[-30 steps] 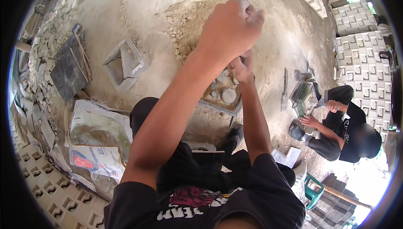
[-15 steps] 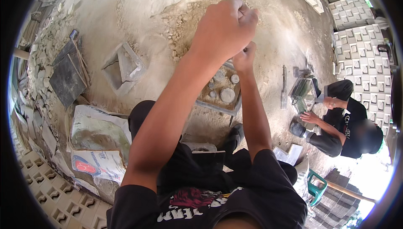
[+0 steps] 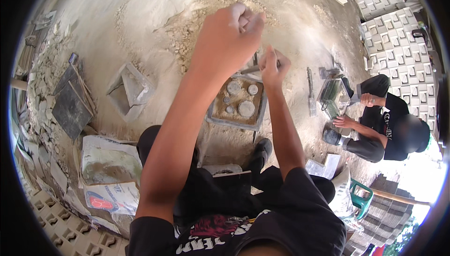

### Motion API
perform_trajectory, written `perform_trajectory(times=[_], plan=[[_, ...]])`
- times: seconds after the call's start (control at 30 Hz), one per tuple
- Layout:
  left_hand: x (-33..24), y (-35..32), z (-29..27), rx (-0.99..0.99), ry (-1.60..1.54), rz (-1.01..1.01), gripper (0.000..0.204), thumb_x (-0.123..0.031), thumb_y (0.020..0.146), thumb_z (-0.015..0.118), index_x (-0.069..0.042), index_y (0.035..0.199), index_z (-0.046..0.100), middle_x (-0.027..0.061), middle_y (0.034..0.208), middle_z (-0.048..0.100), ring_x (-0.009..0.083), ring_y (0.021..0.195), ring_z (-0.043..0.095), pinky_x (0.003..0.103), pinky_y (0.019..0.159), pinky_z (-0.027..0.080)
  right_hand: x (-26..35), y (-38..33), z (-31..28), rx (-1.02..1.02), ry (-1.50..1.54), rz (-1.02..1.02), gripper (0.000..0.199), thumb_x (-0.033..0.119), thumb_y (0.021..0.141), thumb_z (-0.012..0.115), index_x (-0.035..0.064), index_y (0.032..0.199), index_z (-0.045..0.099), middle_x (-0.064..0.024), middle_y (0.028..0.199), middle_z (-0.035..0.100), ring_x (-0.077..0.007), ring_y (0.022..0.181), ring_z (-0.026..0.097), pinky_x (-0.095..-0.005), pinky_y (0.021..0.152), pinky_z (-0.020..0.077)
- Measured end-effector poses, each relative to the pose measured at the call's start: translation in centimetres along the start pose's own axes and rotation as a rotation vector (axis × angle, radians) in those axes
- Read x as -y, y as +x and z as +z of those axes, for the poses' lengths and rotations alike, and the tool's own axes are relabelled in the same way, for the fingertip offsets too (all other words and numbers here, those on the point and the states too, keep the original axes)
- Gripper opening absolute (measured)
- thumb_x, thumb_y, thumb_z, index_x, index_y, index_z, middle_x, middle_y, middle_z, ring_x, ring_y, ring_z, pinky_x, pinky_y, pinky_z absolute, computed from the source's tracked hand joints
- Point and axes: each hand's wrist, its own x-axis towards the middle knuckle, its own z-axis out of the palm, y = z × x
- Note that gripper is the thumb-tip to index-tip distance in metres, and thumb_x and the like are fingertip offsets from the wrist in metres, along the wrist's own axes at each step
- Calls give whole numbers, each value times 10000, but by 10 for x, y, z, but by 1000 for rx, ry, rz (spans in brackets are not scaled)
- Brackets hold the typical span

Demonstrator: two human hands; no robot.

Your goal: The person fills a metal mold with sand, levels the surface with a hand tool, and uses a rod to compress the material inside several small circular cavities within the mold.

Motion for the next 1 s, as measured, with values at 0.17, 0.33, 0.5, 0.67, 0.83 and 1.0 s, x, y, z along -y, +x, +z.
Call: perform_trajectory(times=[0.17,0.33,0.5,0.67,0.83,1.0], plan=[[8,6,11,-33,-28,65,399,-369,910,599,28,883,627,51,699,637,93,601,518,264,579,418,-6,7,-12,45,-87,35,472,96,954,529,67,508,378,34,494,422,-44,466,355,-252,426,236],[4,2,12,9,-4,83,368,-321,924,581,42,918,639,66,608,605,140,505,563,297,525,459,-12,4,-24,36,-114,-108,469,108,956,537,60,508,406,25,484,426,-50,450,362,-257,419,250],[3,1,13,18,52,37,389,-348,924,586,36,902,644,73,638,614,138,550,568,294,553,462,-12,7,-35,11,-107,-73,470,87,962,512,51,501,429,-3,467,443,-62,423,388,-251,404,269],[14,3,20,-18,30,101,389,-357,917,592,28,909,648,76,656,620,135,576,566,289,568,456,-21,11,-45,42,-160,-16,473,152,952,576,55,510,437,39,492,439,-35,471,359,-260,429,249],[12,7,26,-4,69,101,380,-352,915,594,25,908,642,70,650,612,128,561,552,281,554,439,-17,16,-62,26,-111,2,487,124,968,538,65,503,406,16,471,435,-48,430,367,-253,407,256],[16,5,30,32,2,100,380,-349,914,594,29,906,632,58,618,586,119,529,528,286,533,422,-12,10,-76,37,-97,-40,487,105,978,512,75,508,387,7,465,432,-56,412,358,-254,397,251]])
